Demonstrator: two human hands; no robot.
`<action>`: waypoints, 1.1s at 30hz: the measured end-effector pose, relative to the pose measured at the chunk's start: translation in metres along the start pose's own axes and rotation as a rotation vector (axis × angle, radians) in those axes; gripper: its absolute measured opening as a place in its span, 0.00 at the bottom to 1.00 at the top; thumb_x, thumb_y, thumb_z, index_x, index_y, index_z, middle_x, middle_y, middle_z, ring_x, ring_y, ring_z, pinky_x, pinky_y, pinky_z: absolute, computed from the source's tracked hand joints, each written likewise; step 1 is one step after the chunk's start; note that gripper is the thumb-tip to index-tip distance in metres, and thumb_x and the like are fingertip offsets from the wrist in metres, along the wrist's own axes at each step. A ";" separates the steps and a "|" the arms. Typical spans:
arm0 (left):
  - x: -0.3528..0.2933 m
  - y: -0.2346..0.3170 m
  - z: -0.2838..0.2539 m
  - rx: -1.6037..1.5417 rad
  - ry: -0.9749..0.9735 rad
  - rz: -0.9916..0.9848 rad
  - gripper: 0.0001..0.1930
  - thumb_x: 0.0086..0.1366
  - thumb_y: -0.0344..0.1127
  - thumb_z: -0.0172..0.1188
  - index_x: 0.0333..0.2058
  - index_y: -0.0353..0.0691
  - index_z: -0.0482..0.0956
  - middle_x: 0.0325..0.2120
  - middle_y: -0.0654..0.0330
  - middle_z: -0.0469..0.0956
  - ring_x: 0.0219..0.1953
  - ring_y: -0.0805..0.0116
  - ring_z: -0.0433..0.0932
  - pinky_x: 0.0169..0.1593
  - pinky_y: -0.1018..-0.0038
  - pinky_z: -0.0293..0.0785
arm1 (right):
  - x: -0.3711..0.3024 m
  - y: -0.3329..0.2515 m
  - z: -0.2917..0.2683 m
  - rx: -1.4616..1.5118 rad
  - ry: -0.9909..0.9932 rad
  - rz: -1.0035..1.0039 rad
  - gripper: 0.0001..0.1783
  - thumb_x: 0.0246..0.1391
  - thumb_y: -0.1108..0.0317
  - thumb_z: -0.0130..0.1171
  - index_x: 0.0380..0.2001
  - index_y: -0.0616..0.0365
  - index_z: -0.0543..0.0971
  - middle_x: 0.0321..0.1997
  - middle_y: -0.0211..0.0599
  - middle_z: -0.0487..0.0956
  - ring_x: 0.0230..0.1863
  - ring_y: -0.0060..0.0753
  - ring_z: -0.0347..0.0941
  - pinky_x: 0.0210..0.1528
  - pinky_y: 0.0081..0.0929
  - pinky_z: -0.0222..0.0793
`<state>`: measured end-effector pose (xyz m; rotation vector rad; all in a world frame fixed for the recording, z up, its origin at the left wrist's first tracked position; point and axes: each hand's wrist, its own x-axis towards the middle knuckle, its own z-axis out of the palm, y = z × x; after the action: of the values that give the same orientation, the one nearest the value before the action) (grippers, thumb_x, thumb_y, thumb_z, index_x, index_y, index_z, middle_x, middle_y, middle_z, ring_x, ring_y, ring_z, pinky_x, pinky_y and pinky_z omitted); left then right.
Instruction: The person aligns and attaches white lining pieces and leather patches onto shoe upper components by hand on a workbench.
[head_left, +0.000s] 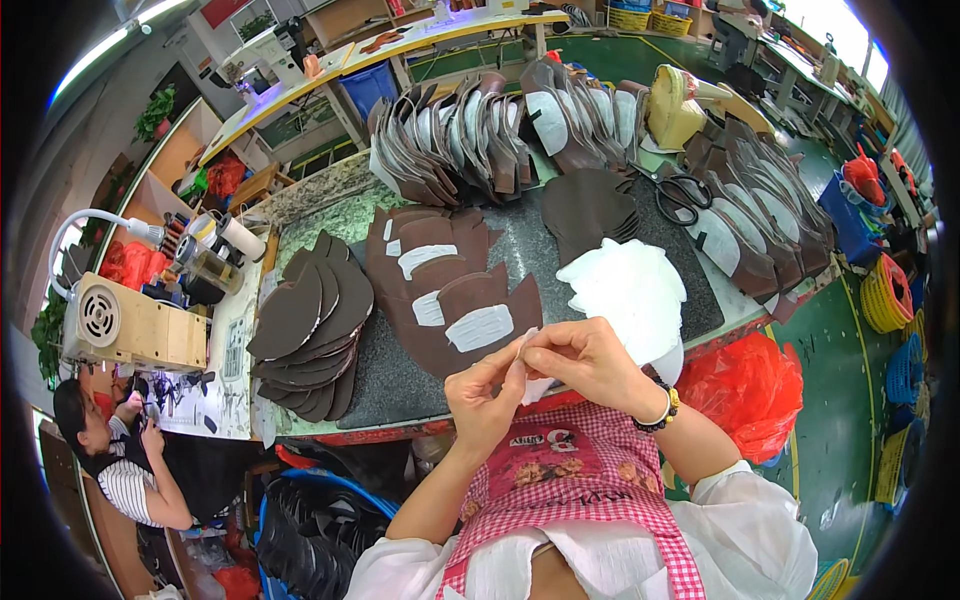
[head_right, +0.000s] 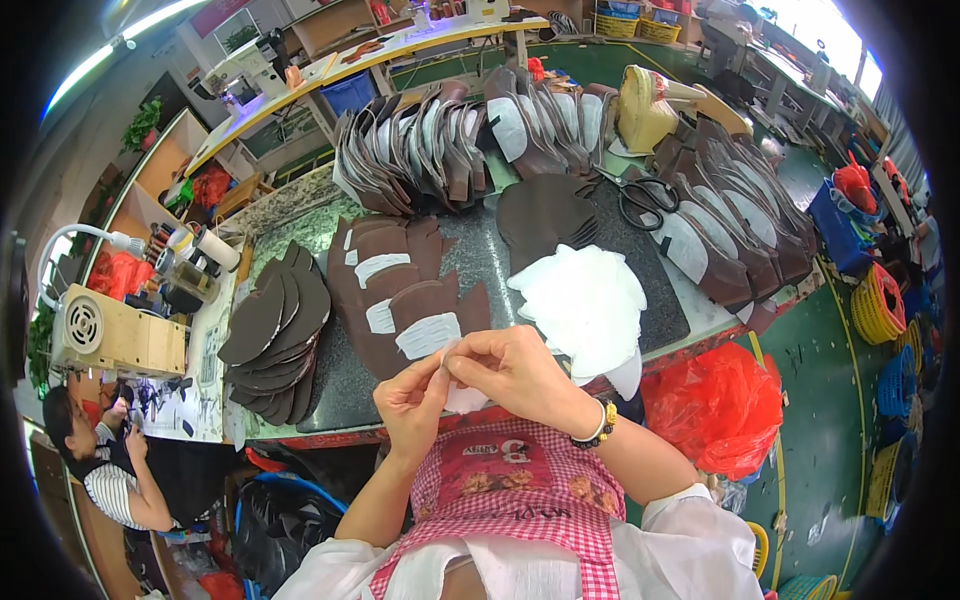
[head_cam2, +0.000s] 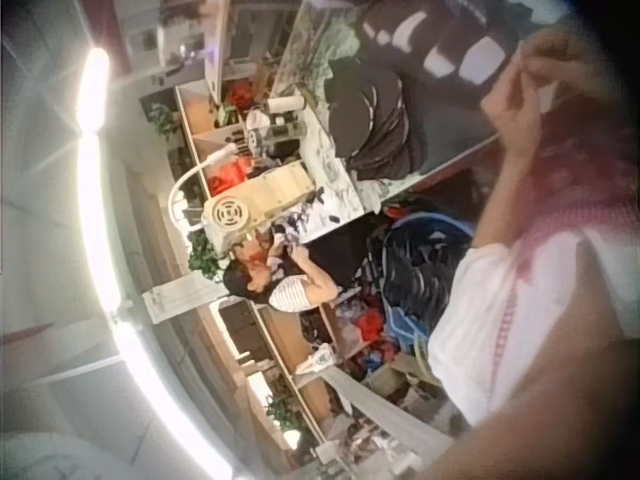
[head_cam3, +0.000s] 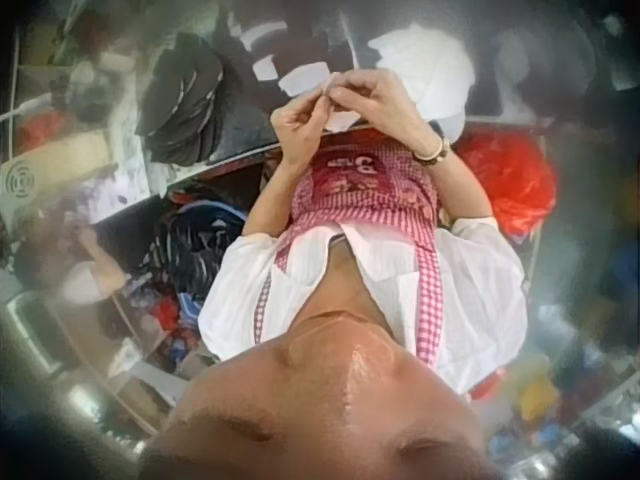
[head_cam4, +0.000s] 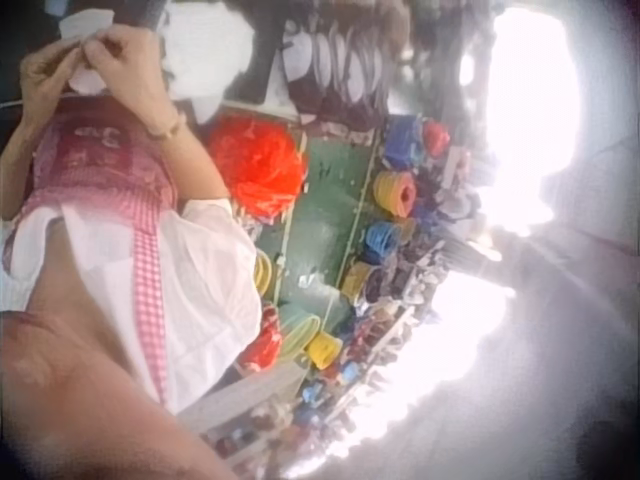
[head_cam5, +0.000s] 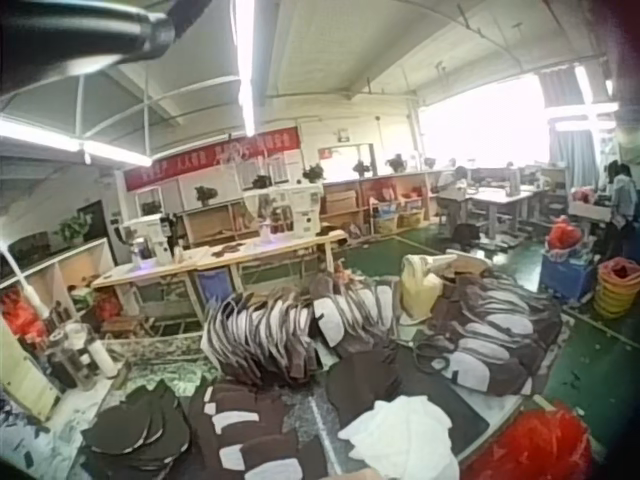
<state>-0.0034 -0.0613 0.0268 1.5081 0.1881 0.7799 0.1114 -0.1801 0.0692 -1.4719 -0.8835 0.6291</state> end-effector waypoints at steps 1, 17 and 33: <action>-0.002 -0.001 -0.001 -0.002 -0.007 -0.007 0.15 0.62 0.20 0.57 0.48 0.31 0.80 0.39 0.54 0.83 0.36 0.75 0.82 0.40 0.80 0.77 | -0.001 0.001 0.000 -0.020 0.010 -0.015 0.10 0.55 0.70 0.61 0.35 0.68 0.82 0.25 0.37 0.82 0.26 0.19 0.76 0.30 0.20 0.73; 0.035 -0.038 -0.080 -0.140 0.305 -0.260 0.09 0.66 0.30 0.58 0.37 0.29 0.82 0.29 0.62 0.81 0.30 0.80 0.77 0.35 0.82 0.73 | -0.063 0.020 -0.020 -0.516 -0.351 -0.347 0.10 0.40 0.77 0.64 0.29 0.60 0.77 0.31 0.44 0.80 0.32 0.41 0.79 0.36 0.28 0.75; 0.002 -0.015 -0.092 0.087 0.060 -0.293 0.10 0.54 0.31 0.68 0.33 0.33 0.82 0.37 0.60 0.80 0.39 0.73 0.77 0.44 0.73 0.72 | 0.029 0.045 -0.015 0.077 -0.247 0.366 0.17 0.56 0.63 0.64 0.38 0.69 0.79 0.30 0.37 0.82 0.29 0.23 0.79 0.31 0.19 0.77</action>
<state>-0.0493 0.0166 0.0044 1.4972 0.4823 0.5878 0.1471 -0.1630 0.0304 -1.5194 -0.7700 1.1233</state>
